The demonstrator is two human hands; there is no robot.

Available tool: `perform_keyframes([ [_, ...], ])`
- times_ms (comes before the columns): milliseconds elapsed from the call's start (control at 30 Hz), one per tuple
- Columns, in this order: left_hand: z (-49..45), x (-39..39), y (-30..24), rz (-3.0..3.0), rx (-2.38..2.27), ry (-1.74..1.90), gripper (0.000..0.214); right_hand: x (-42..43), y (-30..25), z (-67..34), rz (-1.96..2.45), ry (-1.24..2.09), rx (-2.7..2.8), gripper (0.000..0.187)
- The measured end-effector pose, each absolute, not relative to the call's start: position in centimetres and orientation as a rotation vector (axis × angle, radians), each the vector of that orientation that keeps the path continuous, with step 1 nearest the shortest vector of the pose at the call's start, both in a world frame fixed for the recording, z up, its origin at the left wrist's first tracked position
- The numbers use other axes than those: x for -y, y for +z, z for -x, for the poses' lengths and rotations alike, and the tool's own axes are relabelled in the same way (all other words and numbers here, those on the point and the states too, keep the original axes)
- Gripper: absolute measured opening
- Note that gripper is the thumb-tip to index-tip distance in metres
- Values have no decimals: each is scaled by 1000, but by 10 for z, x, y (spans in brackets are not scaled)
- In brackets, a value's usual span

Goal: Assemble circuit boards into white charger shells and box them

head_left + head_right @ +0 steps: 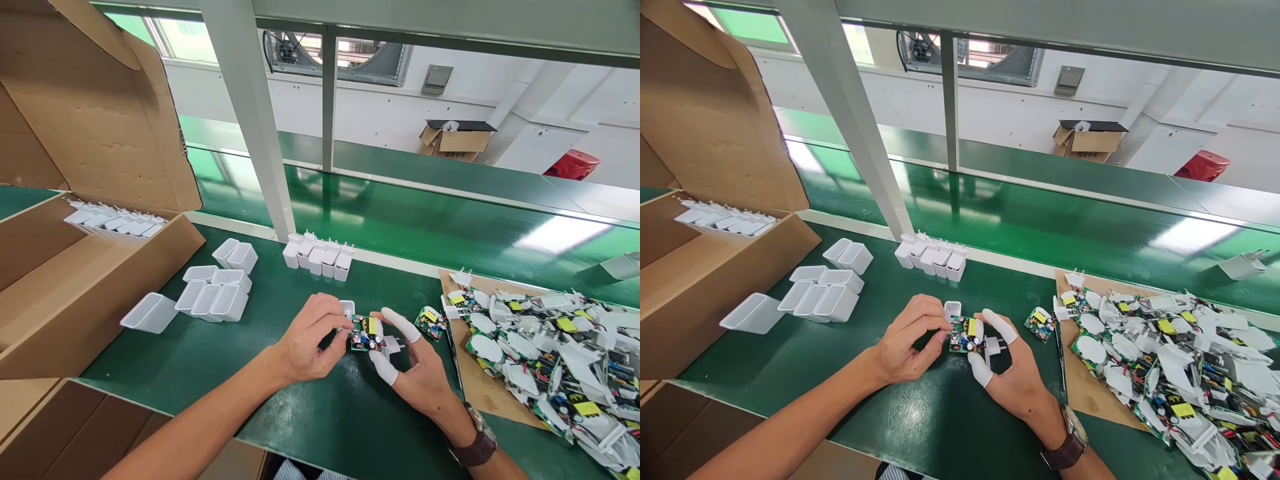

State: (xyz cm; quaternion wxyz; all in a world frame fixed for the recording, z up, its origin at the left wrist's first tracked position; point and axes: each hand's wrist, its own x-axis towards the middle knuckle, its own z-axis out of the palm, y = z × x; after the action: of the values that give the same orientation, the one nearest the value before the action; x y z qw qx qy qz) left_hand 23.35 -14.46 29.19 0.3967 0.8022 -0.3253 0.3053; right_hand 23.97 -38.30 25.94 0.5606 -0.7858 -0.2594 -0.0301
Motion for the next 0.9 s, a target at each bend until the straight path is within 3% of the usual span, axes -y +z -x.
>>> perform_keyframes([
  [400, -231, 146, 296, -1880, 842, 719, 70, 386, 259, -243, 1505, 217, 489, 60],
  [900, -232, 144, 298, -1886, 897, 717, 63, 385, 266, -245, 1307, 422, 425, 65],
])
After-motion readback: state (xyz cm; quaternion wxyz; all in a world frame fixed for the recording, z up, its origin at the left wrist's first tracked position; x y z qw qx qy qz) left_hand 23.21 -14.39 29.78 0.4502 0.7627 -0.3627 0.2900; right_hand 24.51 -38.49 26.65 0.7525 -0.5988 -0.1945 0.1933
